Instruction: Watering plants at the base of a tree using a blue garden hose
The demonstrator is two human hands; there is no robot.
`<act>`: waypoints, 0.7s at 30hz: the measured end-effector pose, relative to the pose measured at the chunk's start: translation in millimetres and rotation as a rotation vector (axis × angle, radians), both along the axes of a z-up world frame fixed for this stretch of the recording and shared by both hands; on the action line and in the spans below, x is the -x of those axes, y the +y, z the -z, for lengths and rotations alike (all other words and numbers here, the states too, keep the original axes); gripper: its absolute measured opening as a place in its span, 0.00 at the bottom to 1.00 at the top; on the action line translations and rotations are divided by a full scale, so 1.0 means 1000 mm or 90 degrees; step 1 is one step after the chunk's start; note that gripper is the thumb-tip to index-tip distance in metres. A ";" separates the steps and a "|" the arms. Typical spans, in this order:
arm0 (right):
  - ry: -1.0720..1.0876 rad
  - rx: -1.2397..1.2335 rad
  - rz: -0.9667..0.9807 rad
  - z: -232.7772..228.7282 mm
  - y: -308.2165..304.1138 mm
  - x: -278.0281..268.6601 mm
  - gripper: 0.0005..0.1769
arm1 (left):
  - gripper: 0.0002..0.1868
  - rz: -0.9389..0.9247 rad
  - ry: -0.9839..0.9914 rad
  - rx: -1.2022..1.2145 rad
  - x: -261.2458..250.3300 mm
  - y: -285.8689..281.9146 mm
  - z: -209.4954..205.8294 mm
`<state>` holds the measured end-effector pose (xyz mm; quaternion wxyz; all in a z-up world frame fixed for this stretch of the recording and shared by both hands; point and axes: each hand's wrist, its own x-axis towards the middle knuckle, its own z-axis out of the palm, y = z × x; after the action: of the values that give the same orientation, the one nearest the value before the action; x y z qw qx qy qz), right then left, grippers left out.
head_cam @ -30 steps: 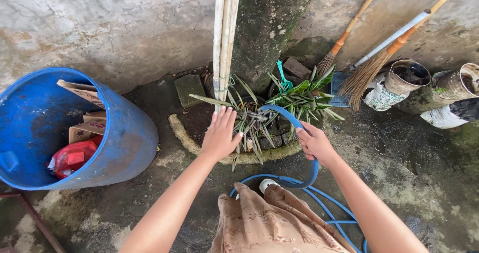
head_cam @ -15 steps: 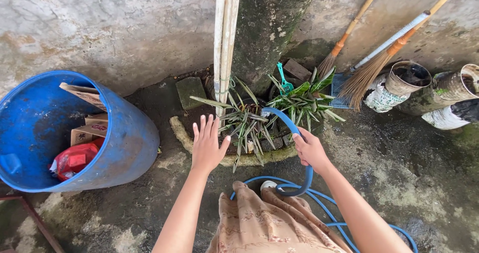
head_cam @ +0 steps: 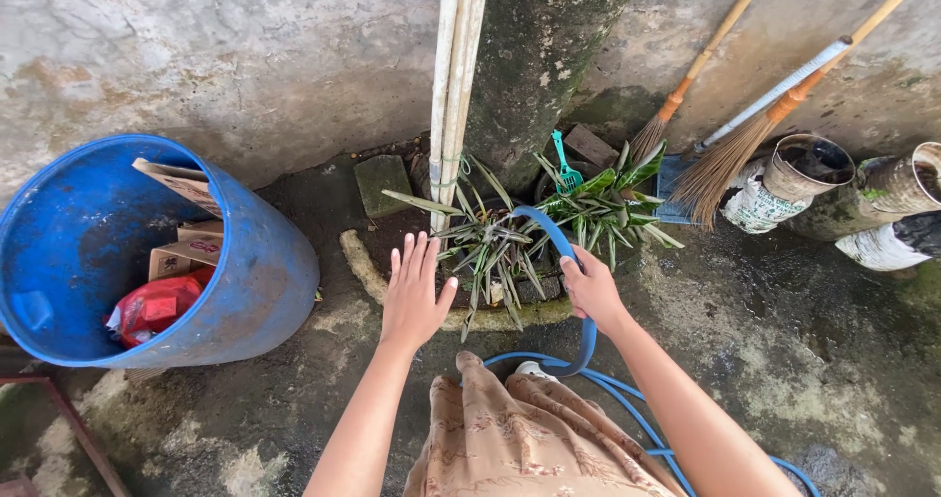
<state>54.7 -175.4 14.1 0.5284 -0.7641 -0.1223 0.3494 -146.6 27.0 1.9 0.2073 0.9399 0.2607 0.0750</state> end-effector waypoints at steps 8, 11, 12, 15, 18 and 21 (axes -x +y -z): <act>-0.003 -0.019 0.020 -0.003 0.005 0.007 0.27 | 0.38 -0.027 -0.024 0.044 0.014 -0.013 -0.004; -0.008 -0.017 0.035 -0.004 0.009 0.006 0.27 | 0.38 -0.030 -0.016 0.042 0.018 -0.015 -0.005; -0.011 -0.015 0.049 -0.003 0.010 0.005 0.27 | 0.38 -0.030 -0.014 0.044 0.019 -0.015 -0.006; 0.001 -0.014 0.045 -0.010 0.009 0.006 0.27 | 0.37 -0.030 -0.006 0.041 0.022 -0.014 -0.003; 0.003 -0.014 0.046 -0.010 0.008 0.009 0.27 | 0.37 -0.026 0.000 0.015 0.023 -0.012 0.003; 0.016 -0.017 0.022 -0.004 0.006 0.011 0.27 | 0.37 -0.028 0.005 0.008 0.023 -0.012 0.004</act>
<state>44.1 -169.6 18.5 0.5457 -0.7547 -0.1074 0.3480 -169.8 15.3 -1.8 0.2108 0.9328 0.2826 0.0742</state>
